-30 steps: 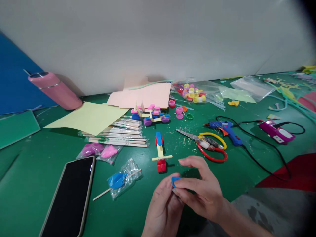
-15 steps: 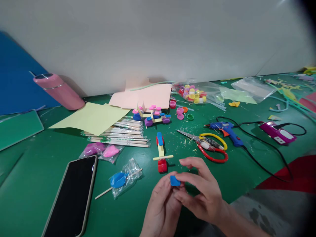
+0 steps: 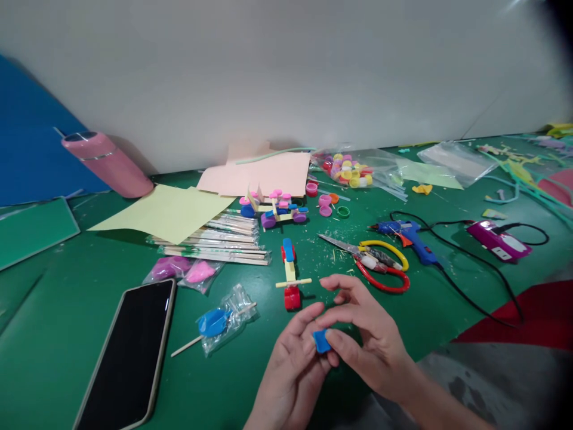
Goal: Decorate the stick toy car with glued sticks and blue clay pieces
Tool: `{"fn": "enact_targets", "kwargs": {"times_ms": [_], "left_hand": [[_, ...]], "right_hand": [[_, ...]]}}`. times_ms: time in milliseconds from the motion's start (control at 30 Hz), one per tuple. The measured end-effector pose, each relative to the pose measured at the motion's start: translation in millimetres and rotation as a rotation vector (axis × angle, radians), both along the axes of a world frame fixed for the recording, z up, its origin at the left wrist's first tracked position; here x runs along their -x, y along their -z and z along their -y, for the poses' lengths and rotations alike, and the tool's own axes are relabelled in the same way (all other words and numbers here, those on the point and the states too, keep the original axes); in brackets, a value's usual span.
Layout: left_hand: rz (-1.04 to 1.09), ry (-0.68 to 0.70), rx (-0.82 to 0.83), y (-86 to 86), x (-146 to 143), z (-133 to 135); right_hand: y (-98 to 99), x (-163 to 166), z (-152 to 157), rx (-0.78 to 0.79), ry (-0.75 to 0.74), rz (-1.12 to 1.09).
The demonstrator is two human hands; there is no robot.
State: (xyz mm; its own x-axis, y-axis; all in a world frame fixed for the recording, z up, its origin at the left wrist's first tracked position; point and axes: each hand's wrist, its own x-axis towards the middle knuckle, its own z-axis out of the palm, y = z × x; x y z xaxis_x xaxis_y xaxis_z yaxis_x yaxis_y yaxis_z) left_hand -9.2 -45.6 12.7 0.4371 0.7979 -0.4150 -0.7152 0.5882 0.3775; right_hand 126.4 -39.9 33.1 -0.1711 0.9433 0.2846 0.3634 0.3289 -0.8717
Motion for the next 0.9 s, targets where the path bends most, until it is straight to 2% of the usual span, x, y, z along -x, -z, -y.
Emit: {"fn": "enact_targets", "kwargs": {"times_ms": [233, 467, 700, 900], "left_hand": [[-0.031, 0.087, -0.018, -2.5, 3.8, -1.8], [-0.031, 0.034, -0.013, -5.1, 1.1, -2.2], [-0.073, 0.036, 0.019, -16.6, -0.6, -5.9], [-0.089, 0.019, 0.003, -9.3, 0.4, -4.5]], "right_hand": [[-7.0, 0.0, 0.9, 0.019, -0.067, 0.071], [-2.2, 0.3, 1.3, -0.074, -0.043, 0.120], [-2.4, 0.1, -0.9, -0.060, -0.041, 0.130], [-5.0, -0.9, -2.2, -0.031, -0.066, 0.170]]}}
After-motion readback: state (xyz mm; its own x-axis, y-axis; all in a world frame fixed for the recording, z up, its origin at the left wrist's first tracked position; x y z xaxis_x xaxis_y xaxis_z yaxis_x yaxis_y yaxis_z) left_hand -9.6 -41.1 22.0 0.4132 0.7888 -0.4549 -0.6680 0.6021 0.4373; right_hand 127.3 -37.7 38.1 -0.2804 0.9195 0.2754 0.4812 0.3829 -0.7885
